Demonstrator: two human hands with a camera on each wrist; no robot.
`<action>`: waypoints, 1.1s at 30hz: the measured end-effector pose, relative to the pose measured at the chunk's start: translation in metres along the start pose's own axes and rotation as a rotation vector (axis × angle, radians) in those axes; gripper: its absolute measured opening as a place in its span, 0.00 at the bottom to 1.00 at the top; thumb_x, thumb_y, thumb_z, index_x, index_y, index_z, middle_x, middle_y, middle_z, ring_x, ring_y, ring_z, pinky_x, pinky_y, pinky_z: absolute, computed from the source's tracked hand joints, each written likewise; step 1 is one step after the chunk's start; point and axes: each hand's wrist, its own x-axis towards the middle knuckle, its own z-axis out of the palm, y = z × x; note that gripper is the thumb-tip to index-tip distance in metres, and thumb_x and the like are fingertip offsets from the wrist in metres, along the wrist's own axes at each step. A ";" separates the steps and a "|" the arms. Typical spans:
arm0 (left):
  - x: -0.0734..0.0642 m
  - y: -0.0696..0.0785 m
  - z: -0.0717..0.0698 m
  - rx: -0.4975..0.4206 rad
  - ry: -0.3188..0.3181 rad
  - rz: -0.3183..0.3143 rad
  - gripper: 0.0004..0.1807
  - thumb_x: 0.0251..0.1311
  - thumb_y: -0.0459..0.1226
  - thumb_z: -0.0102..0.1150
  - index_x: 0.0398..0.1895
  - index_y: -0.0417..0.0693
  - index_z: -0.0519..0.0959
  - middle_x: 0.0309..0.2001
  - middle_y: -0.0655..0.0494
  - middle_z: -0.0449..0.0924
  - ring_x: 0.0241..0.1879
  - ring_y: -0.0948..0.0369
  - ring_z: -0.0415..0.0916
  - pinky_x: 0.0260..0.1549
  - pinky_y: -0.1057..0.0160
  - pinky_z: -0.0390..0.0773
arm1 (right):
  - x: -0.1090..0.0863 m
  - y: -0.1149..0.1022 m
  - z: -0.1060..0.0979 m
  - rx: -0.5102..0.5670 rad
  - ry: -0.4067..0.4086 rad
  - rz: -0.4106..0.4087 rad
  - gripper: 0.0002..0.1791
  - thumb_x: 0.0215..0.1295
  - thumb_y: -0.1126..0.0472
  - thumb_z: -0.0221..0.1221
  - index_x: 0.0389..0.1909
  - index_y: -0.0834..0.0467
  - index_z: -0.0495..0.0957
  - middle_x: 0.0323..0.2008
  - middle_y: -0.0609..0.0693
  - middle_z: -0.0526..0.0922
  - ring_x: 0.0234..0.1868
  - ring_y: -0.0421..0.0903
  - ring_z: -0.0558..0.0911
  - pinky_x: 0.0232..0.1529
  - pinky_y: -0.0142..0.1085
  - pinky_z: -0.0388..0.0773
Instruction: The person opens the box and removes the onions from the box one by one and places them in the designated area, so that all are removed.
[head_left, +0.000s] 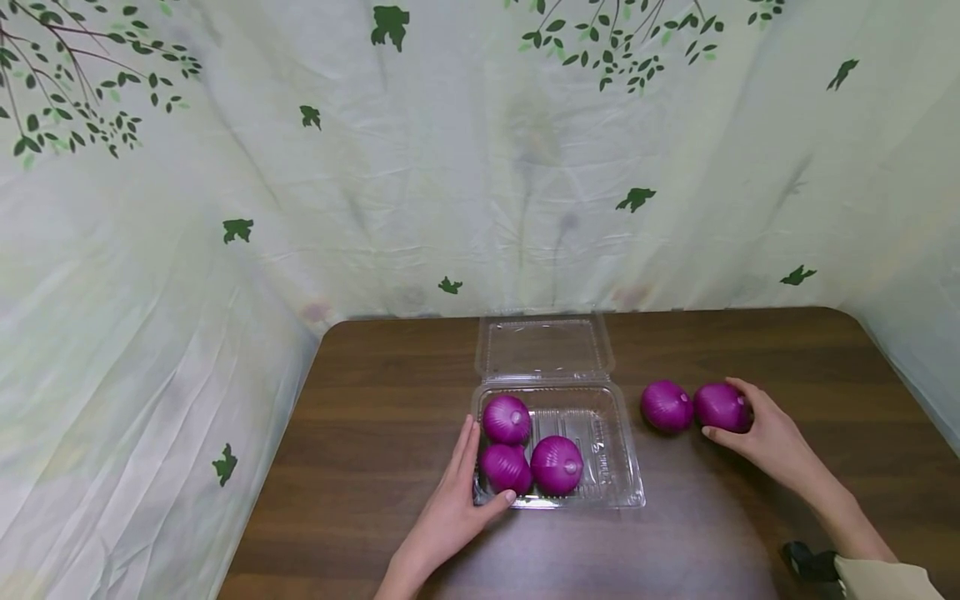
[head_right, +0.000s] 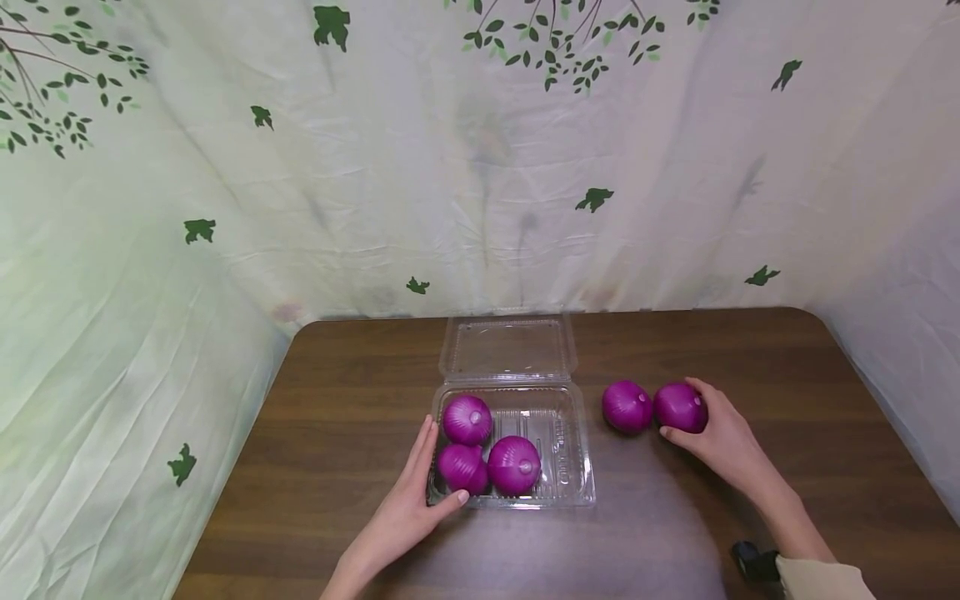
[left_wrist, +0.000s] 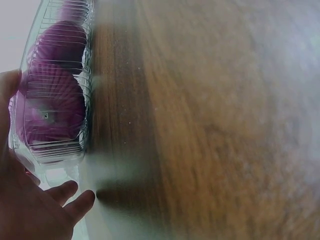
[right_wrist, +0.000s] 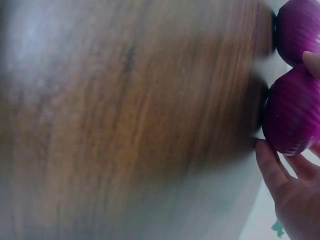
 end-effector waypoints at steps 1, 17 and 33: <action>0.000 0.000 0.000 0.000 -0.001 -0.002 0.58 0.56 0.64 0.61 0.80 0.61 0.36 0.79 0.63 0.29 0.74 0.52 0.45 0.63 0.39 0.61 | 0.000 0.000 0.000 0.001 -0.004 0.001 0.50 0.56 0.48 0.71 0.70 0.68 0.56 0.61 0.72 0.65 0.54 0.70 0.72 0.46 0.64 0.74; 0.000 0.000 -0.001 -0.007 -0.011 -0.021 0.59 0.54 0.66 0.61 0.80 0.63 0.37 0.79 0.62 0.30 0.75 0.53 0.44 0.63 0.39 0.62 | -0.011 -0.015 0.000 0.030 0.107 -0.074 0.46 0.57 0.50 0.71 0.70 0.66 0.61 0.63 0.70 0.65 0.60 0.71 0.62 0.48 0.70 0.65; -0.002 0.000 -0.001 -0.005 -0.012 -0.027 0.59 0.55 0.65 0.62 0.80 0.63 0.36 0.78 0.70 0.27 0.74 0.55 0.43 0.64 0.41 0.60 | -0.021 -0.081 0.030 0.007 0.180 -0.318 0.37 0.51 0.59 0.75 0.64 0.58 0.72 0.65 0.54 0.71 0.65 0.57 0.66 0.55 0.62 0.70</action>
